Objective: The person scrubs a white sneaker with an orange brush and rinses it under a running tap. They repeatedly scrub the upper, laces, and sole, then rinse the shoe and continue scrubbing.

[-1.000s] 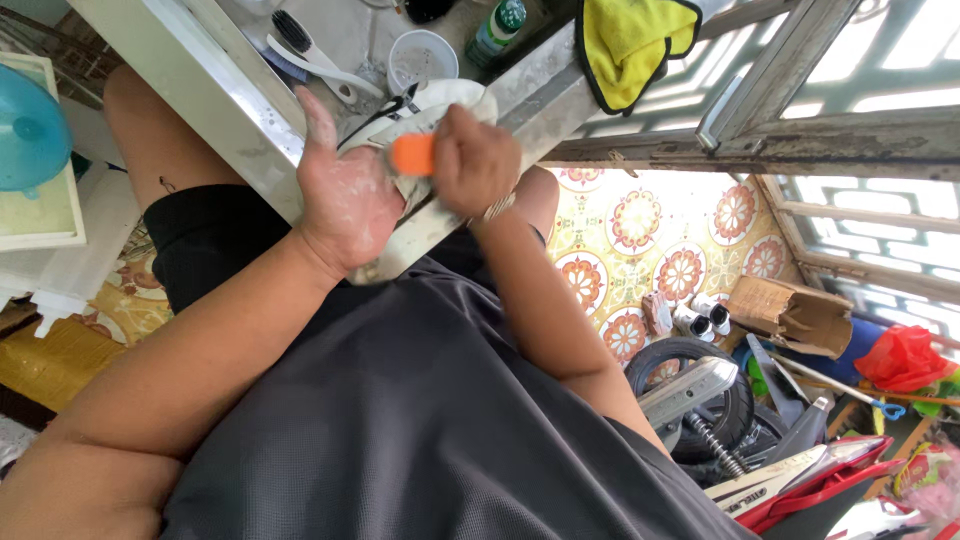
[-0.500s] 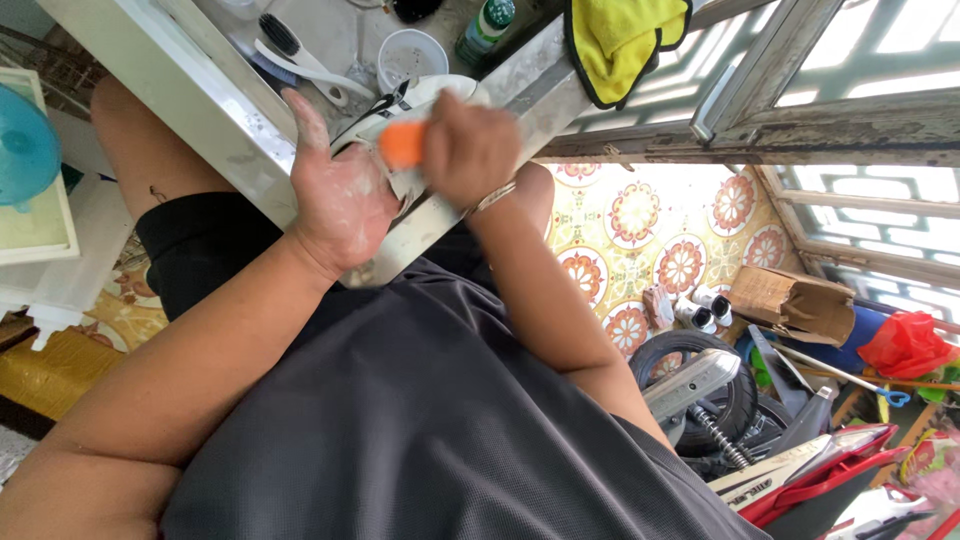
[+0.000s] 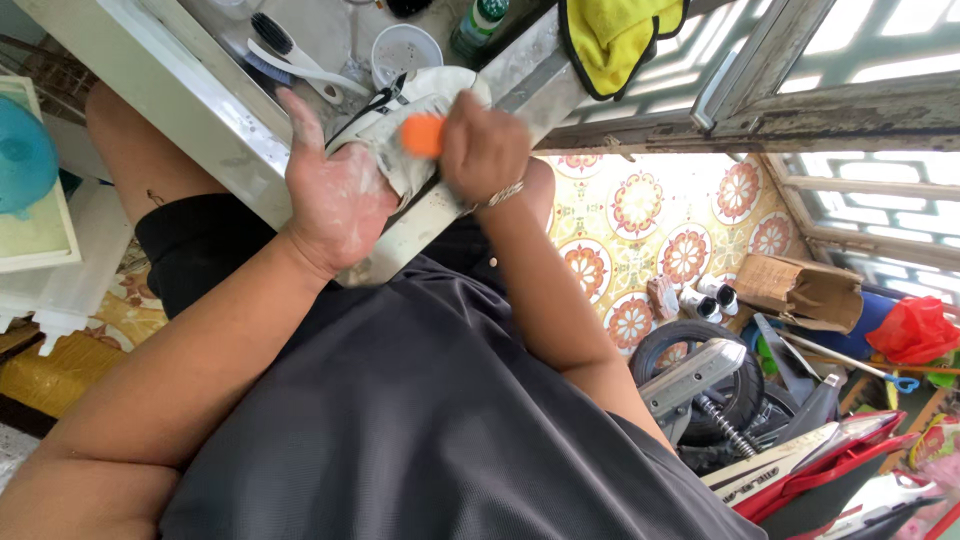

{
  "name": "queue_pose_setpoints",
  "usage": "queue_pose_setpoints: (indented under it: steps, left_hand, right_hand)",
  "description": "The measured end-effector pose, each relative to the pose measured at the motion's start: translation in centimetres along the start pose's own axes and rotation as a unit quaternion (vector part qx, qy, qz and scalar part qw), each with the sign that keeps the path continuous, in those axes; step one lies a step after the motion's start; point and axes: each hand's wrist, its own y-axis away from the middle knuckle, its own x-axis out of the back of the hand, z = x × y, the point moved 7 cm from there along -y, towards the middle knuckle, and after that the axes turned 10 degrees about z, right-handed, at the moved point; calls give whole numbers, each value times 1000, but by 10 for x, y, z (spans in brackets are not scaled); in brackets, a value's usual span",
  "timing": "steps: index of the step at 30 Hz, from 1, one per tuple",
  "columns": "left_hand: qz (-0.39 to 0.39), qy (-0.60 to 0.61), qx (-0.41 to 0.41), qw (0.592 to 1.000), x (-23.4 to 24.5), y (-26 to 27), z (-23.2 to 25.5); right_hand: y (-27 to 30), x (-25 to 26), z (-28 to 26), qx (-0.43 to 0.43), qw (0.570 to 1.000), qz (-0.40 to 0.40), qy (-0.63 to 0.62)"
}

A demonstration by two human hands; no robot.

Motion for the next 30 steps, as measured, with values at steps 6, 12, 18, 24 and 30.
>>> queue_pose_setpoints:
  steps: [6, 12, 18, 24, 30]
  left_hand:
    - [53, -19, -21, 998, -2, 0, 4]
    - [-2, -14, -8, 1000, -11, -1, 2]
    - [18, 8, 18, 1000, -4, 1, -2]
    - [-74, 209, 73, 972, -15, 0, -1]
    - [20, -29, -6, 999, -12, -1, 4]
  right_hand:
    - [14, -7, -35, 47, 997, -8, -57]
    - [-11, 2, 16, -46, 998, 14, -46]
    - [-3, 1, 1, 59, 998, -8, 9]
    - [10, 16, 3, 84, 985, -36, 148]
    - [-2, 10, 26, 1, 997, 44, 57]
